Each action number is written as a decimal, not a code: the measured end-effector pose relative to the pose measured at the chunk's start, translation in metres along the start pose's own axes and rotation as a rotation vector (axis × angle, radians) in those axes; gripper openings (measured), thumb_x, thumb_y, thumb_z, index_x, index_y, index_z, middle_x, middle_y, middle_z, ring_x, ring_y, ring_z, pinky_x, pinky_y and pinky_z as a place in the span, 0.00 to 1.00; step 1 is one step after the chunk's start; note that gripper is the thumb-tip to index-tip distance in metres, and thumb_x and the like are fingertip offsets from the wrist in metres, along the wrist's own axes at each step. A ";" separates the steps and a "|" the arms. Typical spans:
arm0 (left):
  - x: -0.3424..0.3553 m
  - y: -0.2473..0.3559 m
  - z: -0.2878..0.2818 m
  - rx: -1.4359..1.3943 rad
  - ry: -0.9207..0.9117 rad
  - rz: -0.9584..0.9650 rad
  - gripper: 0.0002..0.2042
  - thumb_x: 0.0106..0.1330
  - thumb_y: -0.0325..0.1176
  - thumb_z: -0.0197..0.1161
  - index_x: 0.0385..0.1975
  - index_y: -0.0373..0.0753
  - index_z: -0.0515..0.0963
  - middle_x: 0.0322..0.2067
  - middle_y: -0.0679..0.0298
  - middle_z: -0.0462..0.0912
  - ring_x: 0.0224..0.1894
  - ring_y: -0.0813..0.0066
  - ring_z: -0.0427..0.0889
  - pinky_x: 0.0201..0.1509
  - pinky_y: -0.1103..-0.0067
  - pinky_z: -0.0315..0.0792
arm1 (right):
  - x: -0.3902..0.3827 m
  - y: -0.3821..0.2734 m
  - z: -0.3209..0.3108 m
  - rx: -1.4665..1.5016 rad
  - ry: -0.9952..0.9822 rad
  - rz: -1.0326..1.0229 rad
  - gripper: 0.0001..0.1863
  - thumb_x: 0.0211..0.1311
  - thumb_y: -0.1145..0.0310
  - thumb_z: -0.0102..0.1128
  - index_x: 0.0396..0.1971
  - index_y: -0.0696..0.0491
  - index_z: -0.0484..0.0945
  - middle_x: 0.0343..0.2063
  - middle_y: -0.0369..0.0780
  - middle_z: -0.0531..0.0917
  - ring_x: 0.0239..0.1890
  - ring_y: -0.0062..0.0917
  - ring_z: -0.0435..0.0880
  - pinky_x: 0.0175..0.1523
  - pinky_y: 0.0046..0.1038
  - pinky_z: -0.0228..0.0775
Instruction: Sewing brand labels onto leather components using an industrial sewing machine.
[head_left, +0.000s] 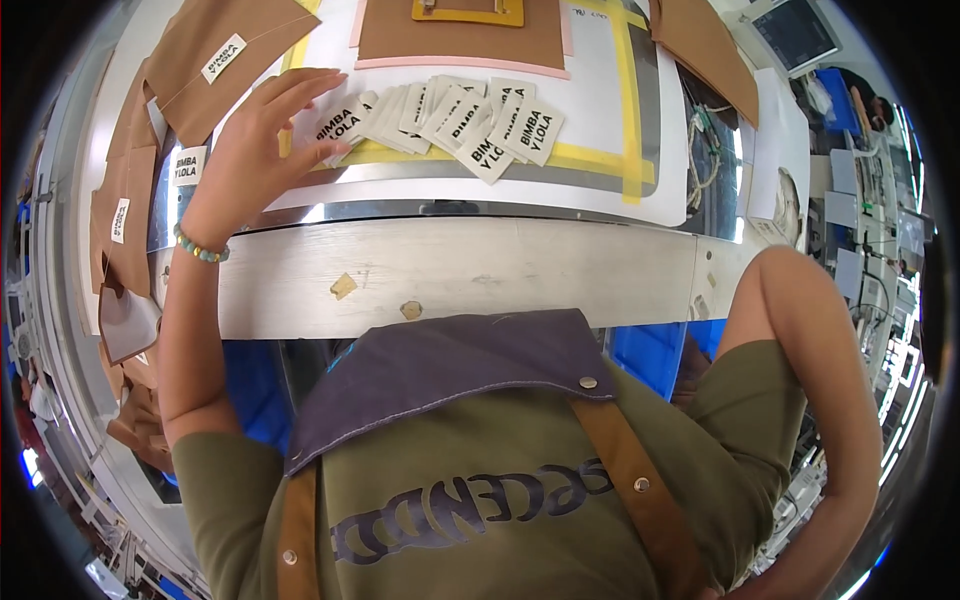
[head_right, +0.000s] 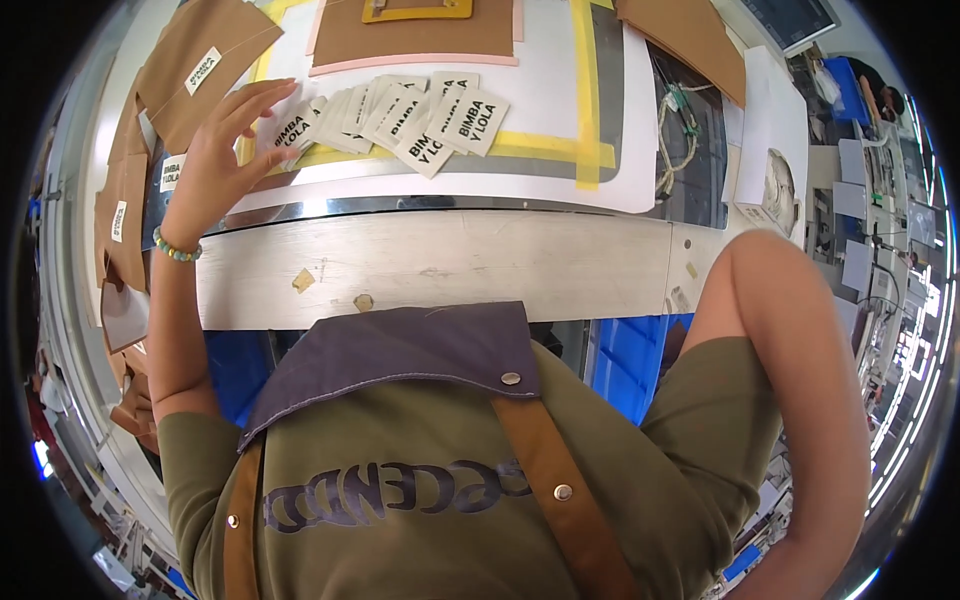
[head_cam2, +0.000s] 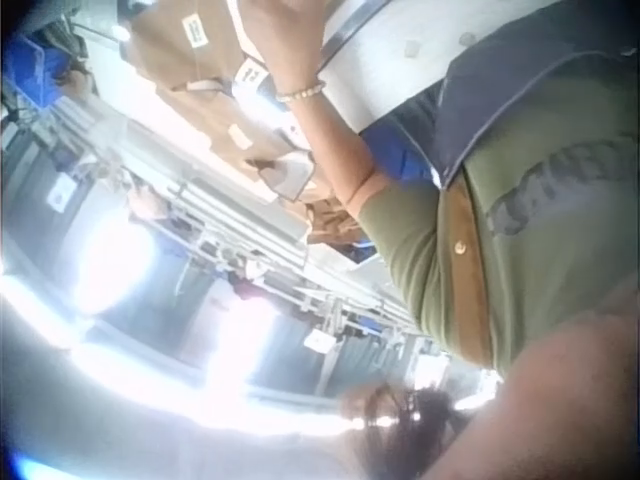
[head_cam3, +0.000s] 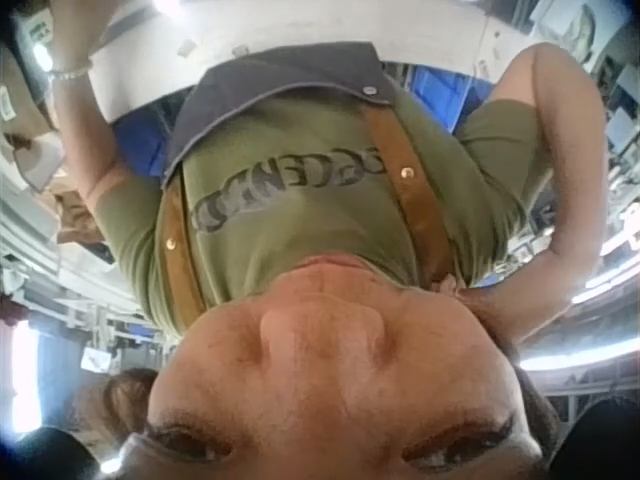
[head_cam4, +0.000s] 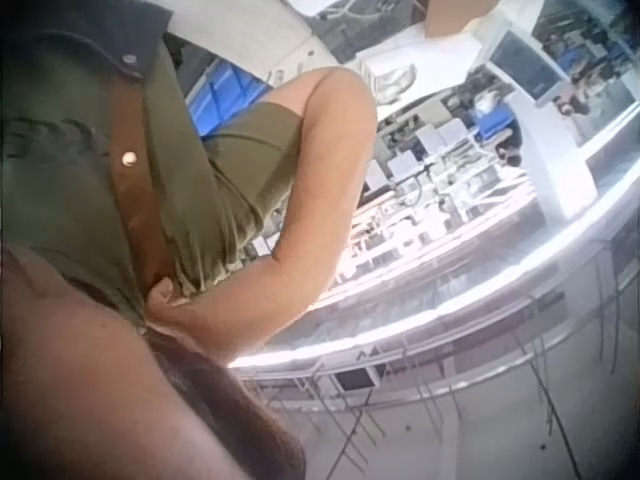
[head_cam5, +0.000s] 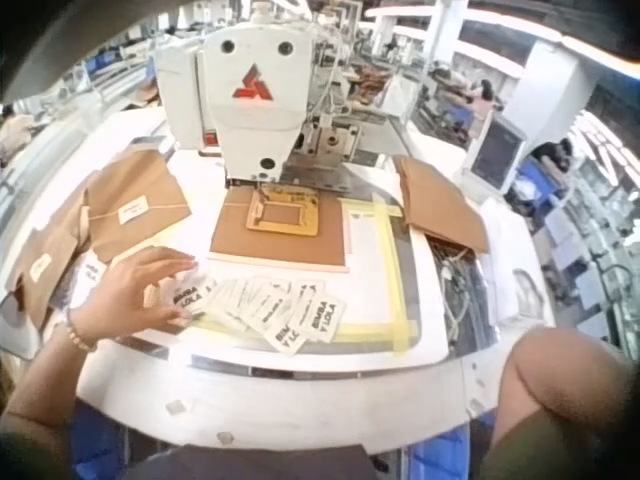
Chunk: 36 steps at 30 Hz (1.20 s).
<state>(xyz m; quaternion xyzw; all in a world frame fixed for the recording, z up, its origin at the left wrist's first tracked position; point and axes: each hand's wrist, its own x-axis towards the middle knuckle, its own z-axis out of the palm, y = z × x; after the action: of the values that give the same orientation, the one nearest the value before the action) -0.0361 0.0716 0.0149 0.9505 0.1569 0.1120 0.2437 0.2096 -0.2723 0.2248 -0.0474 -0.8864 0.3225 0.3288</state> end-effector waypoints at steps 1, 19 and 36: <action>-0.003 0.002 0.003 -0.002 -0.005 0.001 0.32 0.62 0.34 0.80 0.69 0.46 0.82 0.67 0.64 0.84 0.53 0.68 0.85 0.54 0.73 0.80 | 0.005 0.011 0.002 0.006 0.009 -0.005 0.13 0.63 0.67 0.64 0.40 0.59 0.90 0.34 0.38 0.88 0.35 0.27 0.85 0.39 0.30 0.72; -0.001 0.019 0.047 -0.423 0.170 0.070 0.36 0.65 0.31 0.76 0.75 0.42 0.73 0.74 0.56 0.75 0.74 0.55 0.73 0.79 0.64 0.67 | -0.128 0.156 0.041 -0.635 0.304 1.192 0.15 0.66 0.59 0.74 0.43 0.52 0.81 0.38 0.39 0.83 0.38 0.35 0.86 0.42 0.34 0.76; 0.038 0.021 0.054 -0.030 -0.008 0.451 0.37 0.68 0.45 0.74 0.76 0.41 0.71 0.78 0.56 0.69 0.82 0.49 0.62 0.83 0.56 0.60 | -0.086 0.217 0.034 -0.490 0.558 1.028 0.11 0.70 0.72 0.71 0.49 0.53 0.89 0.41 0.35 0.88 0.35 0.21 0.83 0.38 0.25 0.74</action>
<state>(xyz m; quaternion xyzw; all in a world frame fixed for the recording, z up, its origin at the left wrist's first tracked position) 0.0200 0.0444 -0.0158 0.9583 -0.0623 0.1622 0.2270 0.2283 -0.1452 0.0271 -0.6230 -0.6795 0.2025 0.3303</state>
